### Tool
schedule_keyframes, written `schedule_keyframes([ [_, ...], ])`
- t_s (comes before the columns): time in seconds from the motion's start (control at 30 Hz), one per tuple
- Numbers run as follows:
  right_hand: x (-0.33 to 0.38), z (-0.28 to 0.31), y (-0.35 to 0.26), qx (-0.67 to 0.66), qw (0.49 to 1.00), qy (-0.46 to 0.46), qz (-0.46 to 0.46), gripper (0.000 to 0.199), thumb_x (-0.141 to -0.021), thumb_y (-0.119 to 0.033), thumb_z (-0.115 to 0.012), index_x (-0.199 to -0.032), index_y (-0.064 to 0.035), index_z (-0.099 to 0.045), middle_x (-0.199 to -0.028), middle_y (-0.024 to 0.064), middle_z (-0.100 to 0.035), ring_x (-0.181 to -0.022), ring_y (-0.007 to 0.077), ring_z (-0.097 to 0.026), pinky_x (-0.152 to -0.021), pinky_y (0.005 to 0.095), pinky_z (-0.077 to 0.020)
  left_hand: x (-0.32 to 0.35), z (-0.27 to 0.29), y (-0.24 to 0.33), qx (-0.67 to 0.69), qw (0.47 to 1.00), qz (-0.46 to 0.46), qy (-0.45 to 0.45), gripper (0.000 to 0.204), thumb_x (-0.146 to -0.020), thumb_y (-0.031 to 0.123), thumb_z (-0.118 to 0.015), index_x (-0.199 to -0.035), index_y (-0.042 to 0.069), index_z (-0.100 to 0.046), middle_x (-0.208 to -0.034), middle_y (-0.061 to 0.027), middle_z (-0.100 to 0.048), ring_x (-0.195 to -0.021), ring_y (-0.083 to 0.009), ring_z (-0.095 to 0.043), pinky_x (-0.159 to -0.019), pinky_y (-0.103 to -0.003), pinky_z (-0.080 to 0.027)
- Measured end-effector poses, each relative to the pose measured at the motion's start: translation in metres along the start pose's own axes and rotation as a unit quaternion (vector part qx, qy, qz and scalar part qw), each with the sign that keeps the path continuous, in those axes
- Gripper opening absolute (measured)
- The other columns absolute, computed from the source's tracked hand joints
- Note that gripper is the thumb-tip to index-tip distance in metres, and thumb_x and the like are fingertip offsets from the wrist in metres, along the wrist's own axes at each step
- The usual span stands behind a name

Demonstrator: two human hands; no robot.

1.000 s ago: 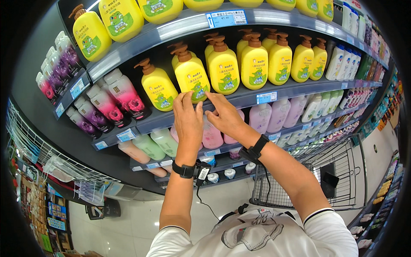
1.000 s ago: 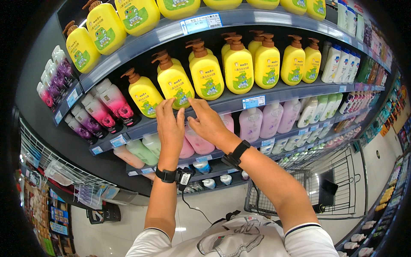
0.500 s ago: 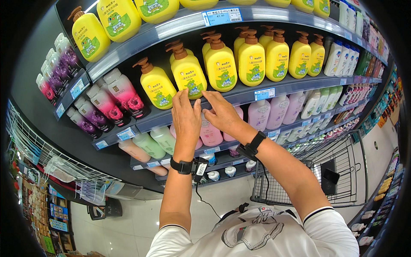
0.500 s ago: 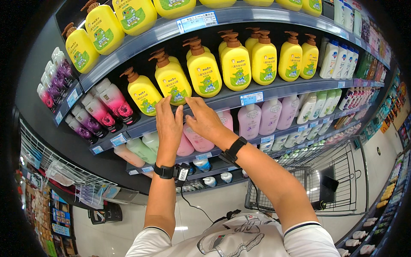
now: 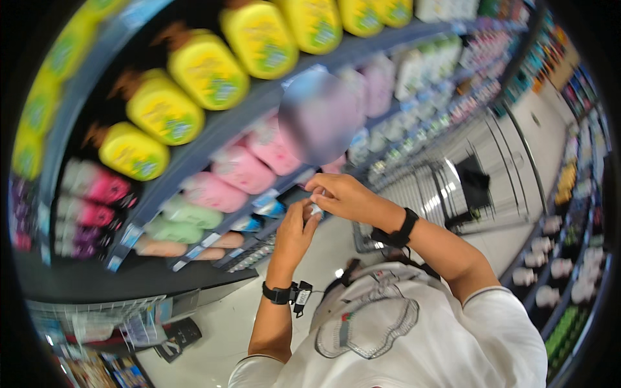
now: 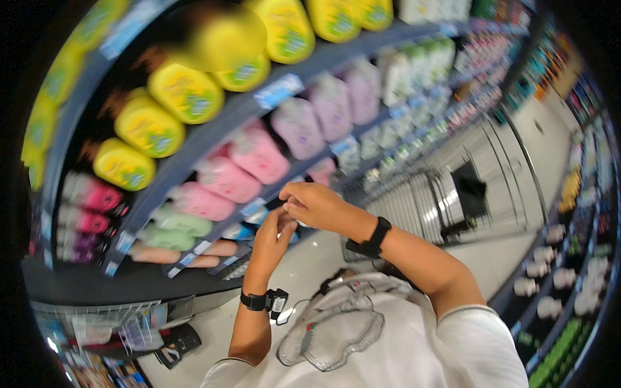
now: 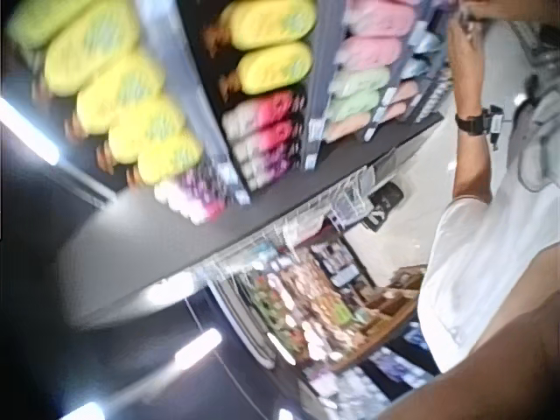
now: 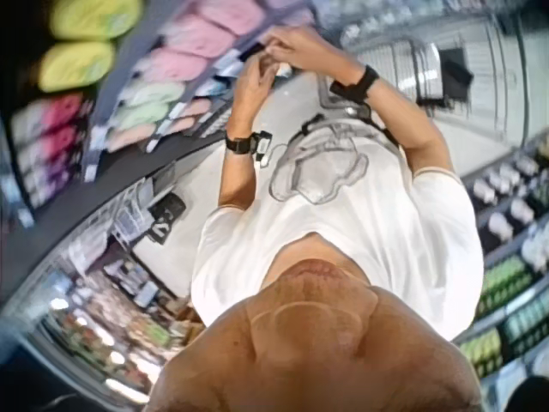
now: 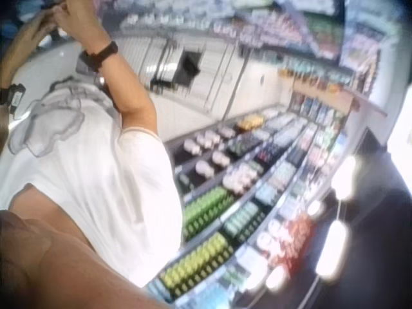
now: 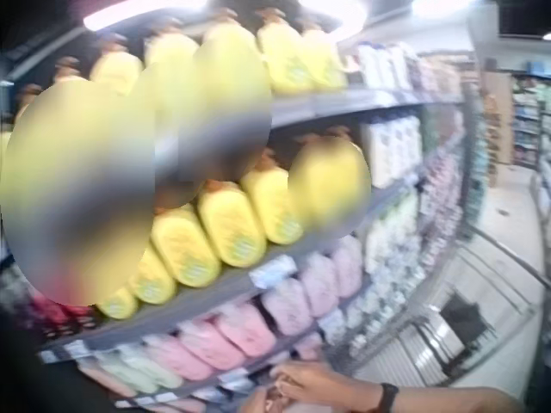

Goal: The person picks up bottles of lotion and shampoo from the shelves and places them into a shopping cart. They also lift a water bottle to their mouth to take a drink.

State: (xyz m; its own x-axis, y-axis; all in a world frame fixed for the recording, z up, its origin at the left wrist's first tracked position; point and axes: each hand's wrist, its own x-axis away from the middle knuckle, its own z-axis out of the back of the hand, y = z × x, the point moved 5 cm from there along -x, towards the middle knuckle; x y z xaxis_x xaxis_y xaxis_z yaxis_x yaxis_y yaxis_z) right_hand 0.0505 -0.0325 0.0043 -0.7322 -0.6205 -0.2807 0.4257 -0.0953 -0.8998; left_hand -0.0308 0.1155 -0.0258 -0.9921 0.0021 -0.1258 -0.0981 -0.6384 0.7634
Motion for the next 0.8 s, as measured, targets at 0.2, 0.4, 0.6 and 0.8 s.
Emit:
schedule_keyframes([
  [0.2, 0.107, 0.025, 0.102, 0.061, 0.983, -0.045, -0.168, 0.029, -0.091, -0.022, -0.069, -0.108, 0.0006, -0.064, -0.086, 0.018, -0.072, -0.079, 0.0329, -0.07, -0.071, 0.0398, -0.0535, 0.022, -0.105, -0.028, -0.028, 0.944, 0.103, -0.311, 0.053, -0.095, 0.032, -0.07, -0.133, -0.002, -0.056, -0.115, -0.0226, -0.069, -0.104, -0.0326, -0.068, -0.09, -0.039, -0.054],
  [0.4, 0.18, 0.043, 0.159, 0.007, 0.954, -0.02, -0.298, 0.033, -0.093, -0.027, -0.07, -0.111, 0.0003, -0.066, -0.09, 0.0171, -0.073, -0.079, 0.029, -0.071, -0.073, 0.0371, -0.0551, 0.006, -0.149, -0.021, -0.013, 0.94, 0.076, -0.333, 0.052, -0.096, 0.031, -0.07, -0.135, -0.001, -0.056, -0.118, -0.0194, -0.067, -0.105, -0.0266, -0.066, -0.085, -0.037, -0.055],
  [0.6, 0.247, 0.116, 0.21, -0.111, 0.89, 0.1, -0.431, 0.031, -0.094, -0.024, -0.067, -0.113, 0.0009, -0.065, -0.087, 0.0102, -0.072, -0.076, 0.0171, -0.07, -0.063, 0.0307, -0.0559, -0.017, -0.188, -0.003, -0.01, 0.927, 0.084, -0.366, 0.051, -0.097, 0.028, -0.07, -0.135, -0.003, -0.055, -0.118, -0.0202, -0.068, -0.102, -0.0256, -0.068, -0.087, -0.035, -0.055],
  [0.8, 0.338, 0.254, 0.289, 0.07, 0.812, 0.267, -0.514, 0.04, -0.088, -0.026, -0.071, -0.118, 0.0, -0.064, -0.099, 0.0164, -0.071, -0.09, 0.0294, -0.07, -0.076, 0.0395, -0.0576, -0.03, -0.211, 0.008, -0.011, 0.926, 0.104, -0.362, 0.052, -0.097, 0.027, -0.069, -0.136, -0.003, -0.054, -0.117, -0.0197, -0.068, -0.102, -0.0258, -0.067, -0.084, -0.035, -0.055],
])
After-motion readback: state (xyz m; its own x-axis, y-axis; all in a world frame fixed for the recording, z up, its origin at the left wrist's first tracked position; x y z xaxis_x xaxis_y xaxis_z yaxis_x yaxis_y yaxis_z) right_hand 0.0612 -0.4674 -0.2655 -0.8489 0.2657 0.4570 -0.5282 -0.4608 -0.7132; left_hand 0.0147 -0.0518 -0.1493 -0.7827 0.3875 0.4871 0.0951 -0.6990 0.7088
